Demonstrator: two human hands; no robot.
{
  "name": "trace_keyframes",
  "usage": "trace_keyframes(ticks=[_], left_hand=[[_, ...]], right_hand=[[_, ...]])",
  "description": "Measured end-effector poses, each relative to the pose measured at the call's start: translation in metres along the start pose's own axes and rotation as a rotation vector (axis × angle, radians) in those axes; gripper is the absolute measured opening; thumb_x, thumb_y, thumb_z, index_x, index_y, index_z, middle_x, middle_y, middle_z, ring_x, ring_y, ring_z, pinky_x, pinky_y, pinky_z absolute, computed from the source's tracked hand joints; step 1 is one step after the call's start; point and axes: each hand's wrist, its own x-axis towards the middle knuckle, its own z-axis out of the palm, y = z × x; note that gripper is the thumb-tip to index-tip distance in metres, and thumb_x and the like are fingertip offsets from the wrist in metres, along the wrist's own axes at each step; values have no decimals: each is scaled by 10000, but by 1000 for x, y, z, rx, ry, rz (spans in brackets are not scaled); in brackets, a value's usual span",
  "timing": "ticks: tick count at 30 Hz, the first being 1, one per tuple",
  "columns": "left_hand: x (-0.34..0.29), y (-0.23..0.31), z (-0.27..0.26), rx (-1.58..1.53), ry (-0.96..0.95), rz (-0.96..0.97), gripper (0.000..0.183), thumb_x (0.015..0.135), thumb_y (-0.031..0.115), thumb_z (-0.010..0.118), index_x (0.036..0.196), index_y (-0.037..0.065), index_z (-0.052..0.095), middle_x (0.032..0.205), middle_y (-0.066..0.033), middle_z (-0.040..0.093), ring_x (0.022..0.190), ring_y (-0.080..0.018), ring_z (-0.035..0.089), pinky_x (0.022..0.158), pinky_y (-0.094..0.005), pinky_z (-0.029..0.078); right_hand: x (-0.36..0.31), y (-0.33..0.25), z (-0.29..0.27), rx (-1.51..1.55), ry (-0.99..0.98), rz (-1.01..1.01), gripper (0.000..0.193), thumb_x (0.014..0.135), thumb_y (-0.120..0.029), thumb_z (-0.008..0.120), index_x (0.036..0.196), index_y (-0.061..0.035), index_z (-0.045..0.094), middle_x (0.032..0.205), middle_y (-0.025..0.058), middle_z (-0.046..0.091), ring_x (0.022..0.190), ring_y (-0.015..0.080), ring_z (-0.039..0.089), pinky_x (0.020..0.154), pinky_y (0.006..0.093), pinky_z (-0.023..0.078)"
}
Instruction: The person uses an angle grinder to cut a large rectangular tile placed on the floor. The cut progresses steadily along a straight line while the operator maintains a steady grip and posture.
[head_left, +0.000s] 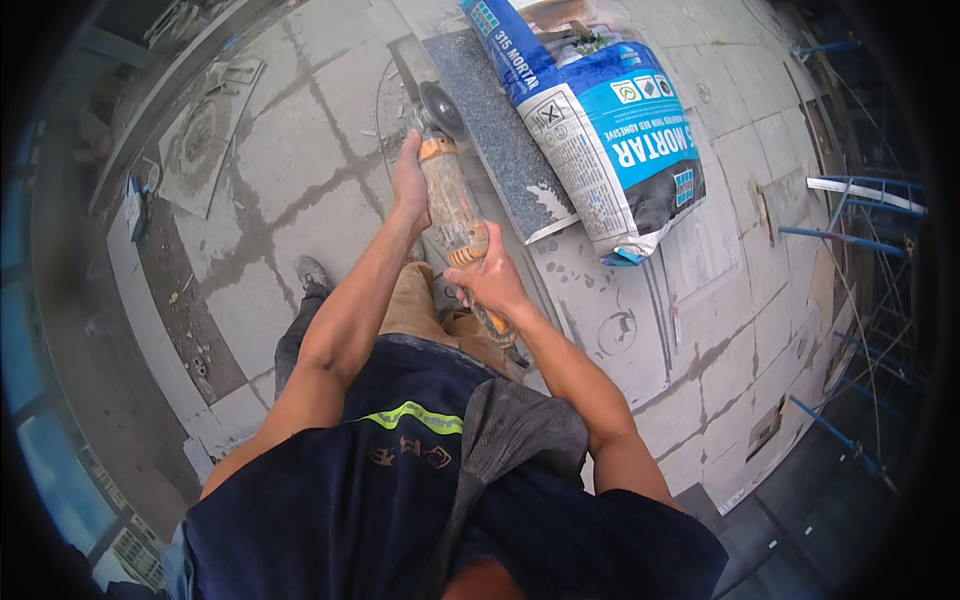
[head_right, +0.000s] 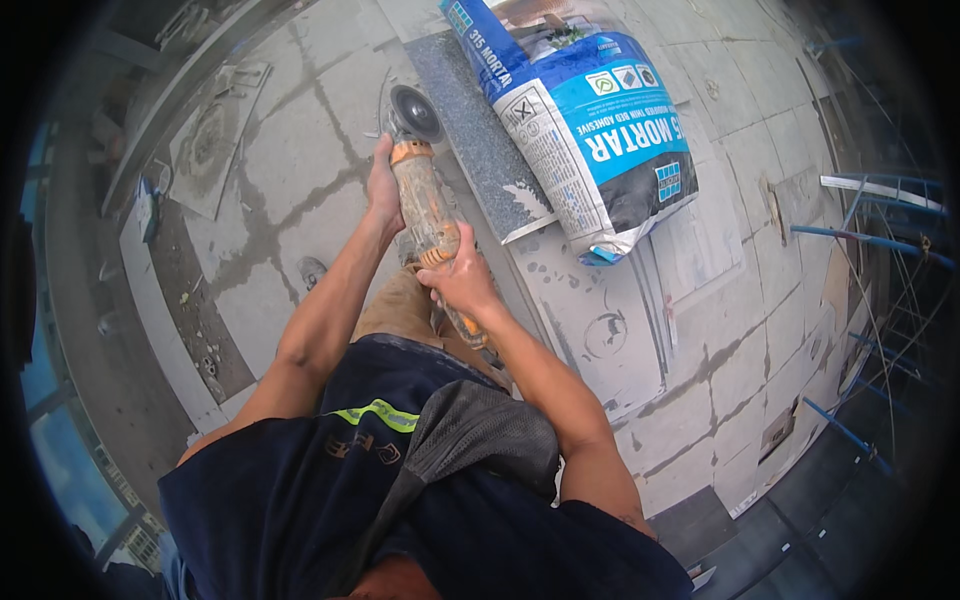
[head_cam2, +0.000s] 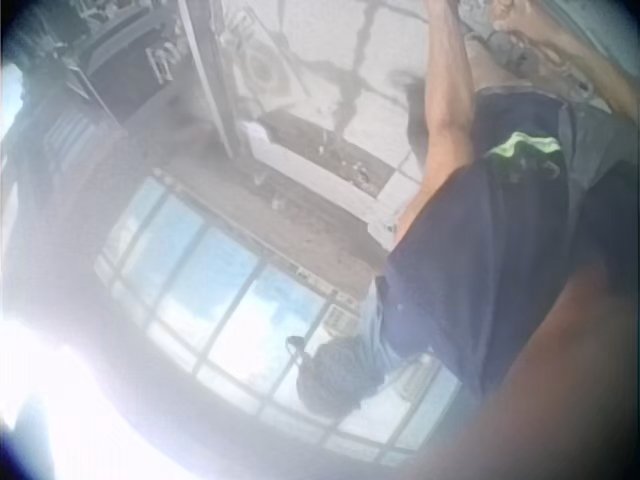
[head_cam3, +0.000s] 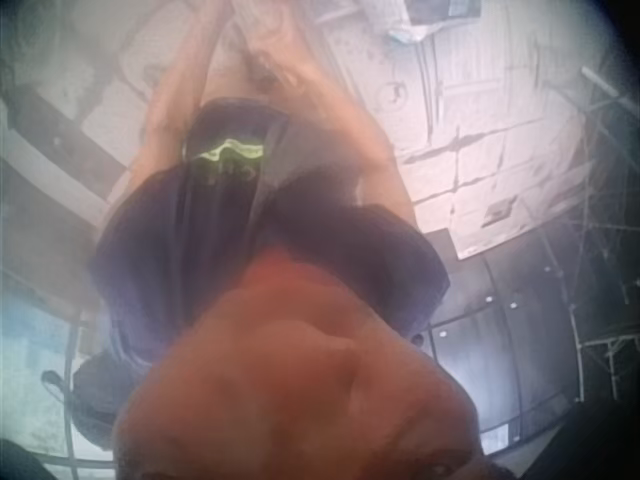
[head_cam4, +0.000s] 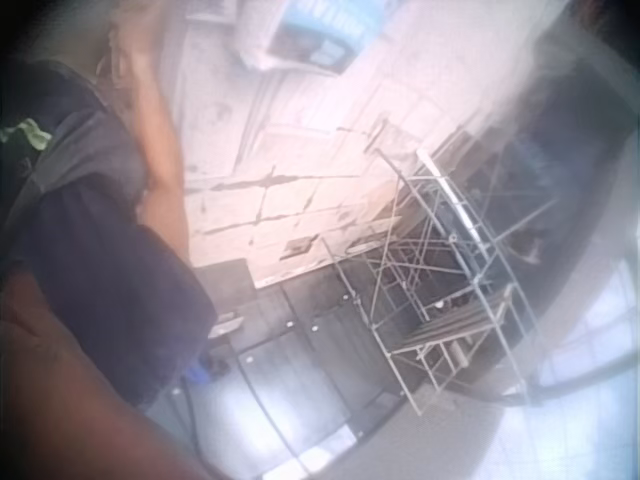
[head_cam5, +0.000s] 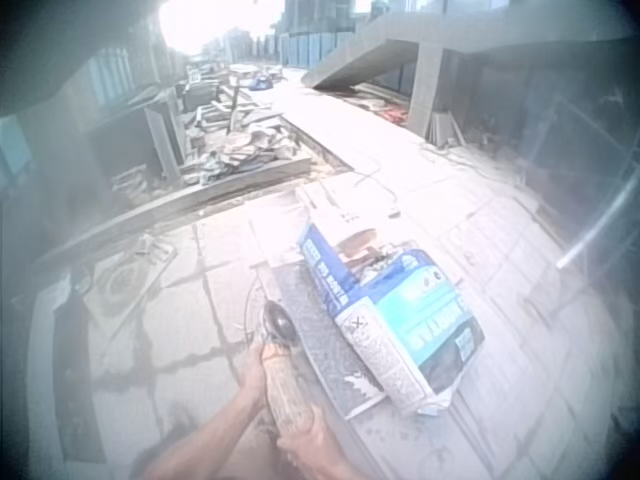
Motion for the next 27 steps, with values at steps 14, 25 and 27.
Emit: trace_keyframes(ticks=[14, 25, 27], left_hand=[[44, 14, -9, 41, 43, 27, 772, 1034, 729, 424, 1182, 9, 660, 853, -149, 700, 713, -291, 724, 667, -462, 645], [70, 34, -4, -19, -31, -24, 642, 1065, 645, 449, 1119, 52, 689, 850, -105, 708, 674, -233, 703, 613, -427, 610], [66, 32, -4, -16, -22, -27, 643, 1065, 645, 447, 1125, 52, 688, 853, -106, 707, 679, -233, 704, 616, -428, 610]], right_hand=[[37, -15, 0, -1, -5, -21, 902, 828, -37, 833, 1527, -12, 264, 956, 140, 737, 601, 174, 682, 533, 341, 551], [63, -38, 3, 63, -28, 32, 851, 844, -6, 812, 1505, -71, 279, 1023, 140, 714, 588, 168, 652, 501, 337, 538], [59, -38, 3, 34, -23, 35, 855, 845, -14, 814, 1511, -73, 281, 1029, 142, 715, 589, 169, 655, 507, 341, 542]])
